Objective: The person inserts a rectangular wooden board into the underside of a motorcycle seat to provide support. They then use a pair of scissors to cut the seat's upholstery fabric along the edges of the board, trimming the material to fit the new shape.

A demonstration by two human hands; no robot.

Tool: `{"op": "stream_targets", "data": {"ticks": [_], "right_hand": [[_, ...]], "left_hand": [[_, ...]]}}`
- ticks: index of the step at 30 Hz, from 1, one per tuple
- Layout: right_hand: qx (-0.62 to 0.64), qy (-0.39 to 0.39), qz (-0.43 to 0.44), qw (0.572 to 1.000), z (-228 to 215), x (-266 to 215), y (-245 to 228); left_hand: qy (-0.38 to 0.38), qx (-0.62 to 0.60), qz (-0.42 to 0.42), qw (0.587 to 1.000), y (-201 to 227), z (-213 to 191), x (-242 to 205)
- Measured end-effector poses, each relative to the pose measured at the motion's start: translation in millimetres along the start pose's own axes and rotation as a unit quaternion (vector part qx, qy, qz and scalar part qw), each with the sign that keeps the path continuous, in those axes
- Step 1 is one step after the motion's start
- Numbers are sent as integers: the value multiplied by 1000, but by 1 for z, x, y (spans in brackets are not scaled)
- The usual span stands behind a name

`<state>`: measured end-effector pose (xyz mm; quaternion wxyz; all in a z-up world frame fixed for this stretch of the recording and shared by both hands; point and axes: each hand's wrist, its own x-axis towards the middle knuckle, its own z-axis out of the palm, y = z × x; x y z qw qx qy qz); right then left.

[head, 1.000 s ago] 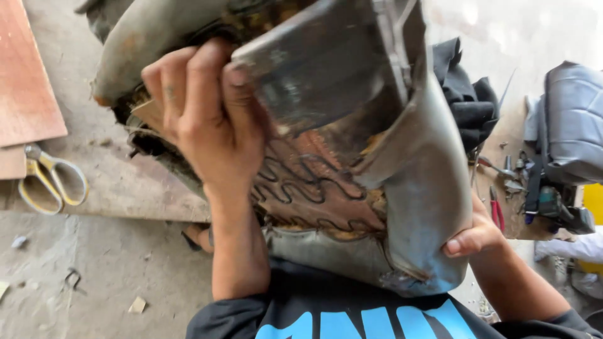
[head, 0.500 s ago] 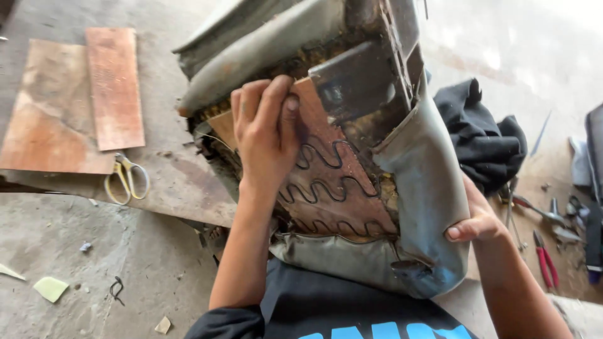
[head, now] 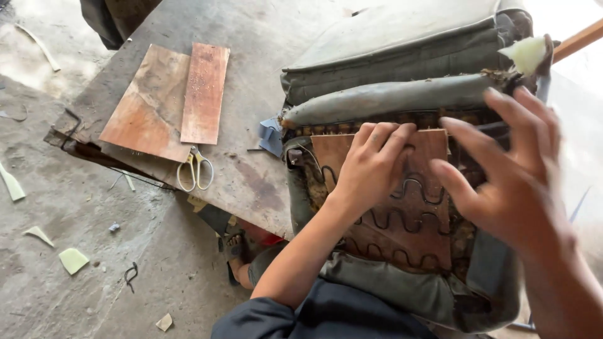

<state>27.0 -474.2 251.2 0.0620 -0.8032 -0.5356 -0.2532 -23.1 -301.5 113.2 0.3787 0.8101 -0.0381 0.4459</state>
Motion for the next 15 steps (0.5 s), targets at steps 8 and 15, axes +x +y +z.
{"op": "stream_targets", "data": {"ticks": [8,15], "right_hand": [[-140,-31,36,989,43,11,-2],[-111,-19,77,991,39,-20,9]], "left_hand": [[-14,24,-9,1000,-38,-19,-23],[-112,115,-19,987,-51,-42,-32]]}}
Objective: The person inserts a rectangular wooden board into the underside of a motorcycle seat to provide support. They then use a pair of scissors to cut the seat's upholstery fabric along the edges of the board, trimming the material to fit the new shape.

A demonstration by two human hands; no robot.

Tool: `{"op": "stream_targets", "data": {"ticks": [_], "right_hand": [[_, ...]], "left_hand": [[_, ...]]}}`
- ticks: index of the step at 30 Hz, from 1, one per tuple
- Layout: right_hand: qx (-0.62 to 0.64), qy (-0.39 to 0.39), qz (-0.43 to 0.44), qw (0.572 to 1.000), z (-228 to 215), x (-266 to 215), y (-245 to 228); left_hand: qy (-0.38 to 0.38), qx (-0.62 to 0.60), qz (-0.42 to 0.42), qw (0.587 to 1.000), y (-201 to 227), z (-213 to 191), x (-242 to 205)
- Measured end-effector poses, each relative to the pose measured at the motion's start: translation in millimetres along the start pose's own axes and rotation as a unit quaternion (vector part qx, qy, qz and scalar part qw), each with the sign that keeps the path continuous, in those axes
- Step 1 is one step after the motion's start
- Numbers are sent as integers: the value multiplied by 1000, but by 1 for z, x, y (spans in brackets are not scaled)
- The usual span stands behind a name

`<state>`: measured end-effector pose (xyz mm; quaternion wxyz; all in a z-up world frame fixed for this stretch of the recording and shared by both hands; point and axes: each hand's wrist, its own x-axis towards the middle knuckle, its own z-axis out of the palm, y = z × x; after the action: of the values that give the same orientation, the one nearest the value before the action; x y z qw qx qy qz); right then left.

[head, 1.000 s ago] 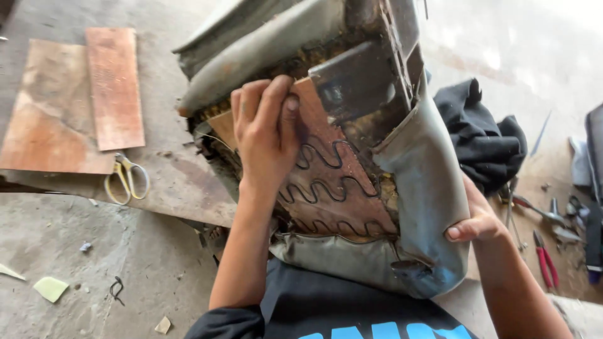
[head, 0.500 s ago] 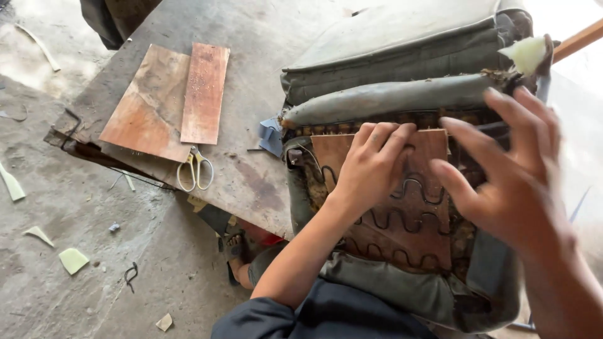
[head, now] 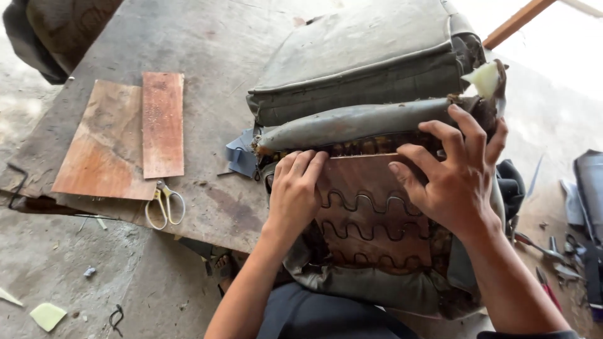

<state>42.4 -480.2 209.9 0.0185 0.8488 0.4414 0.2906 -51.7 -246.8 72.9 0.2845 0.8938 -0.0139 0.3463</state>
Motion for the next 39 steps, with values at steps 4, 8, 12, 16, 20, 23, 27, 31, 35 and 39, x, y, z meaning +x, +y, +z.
{"op": "stream_targets", "data": {"ticks": [4,8,12,16,20,23,27,31,35,39], "right_hand": [[21,7,54,998,8,-33,21],[45,9,136,990,17,-63,31],[23,43,253,966,27,-77,19],[-2,95,315,944,76,-129,41],[62,140,375,914,94,-163,59],[81,159,396,901,93,-166,60],[90,200,404,888,97,-155,52],[98,211,406,884,97,-153,47],[93,203,442,869,85,-148,41],[107,222,502,829,85,-144,27]], "left_hand": [[-52,-32,31,998,10,6,15],[-91,-37,86,992,33,15,24],[-131,-18,126,983,55,31,33],[-126,1,195,973,72,59,38],[-180,27,262,948,97,79,55],[-221,59,307,924,113,77,77],[-232,108,357,898,113,75,92],[-187,100,424,880,129,88,128],[-237,114,528,808,137,114,147],[-239,125,593,759,138,120,151]]}}
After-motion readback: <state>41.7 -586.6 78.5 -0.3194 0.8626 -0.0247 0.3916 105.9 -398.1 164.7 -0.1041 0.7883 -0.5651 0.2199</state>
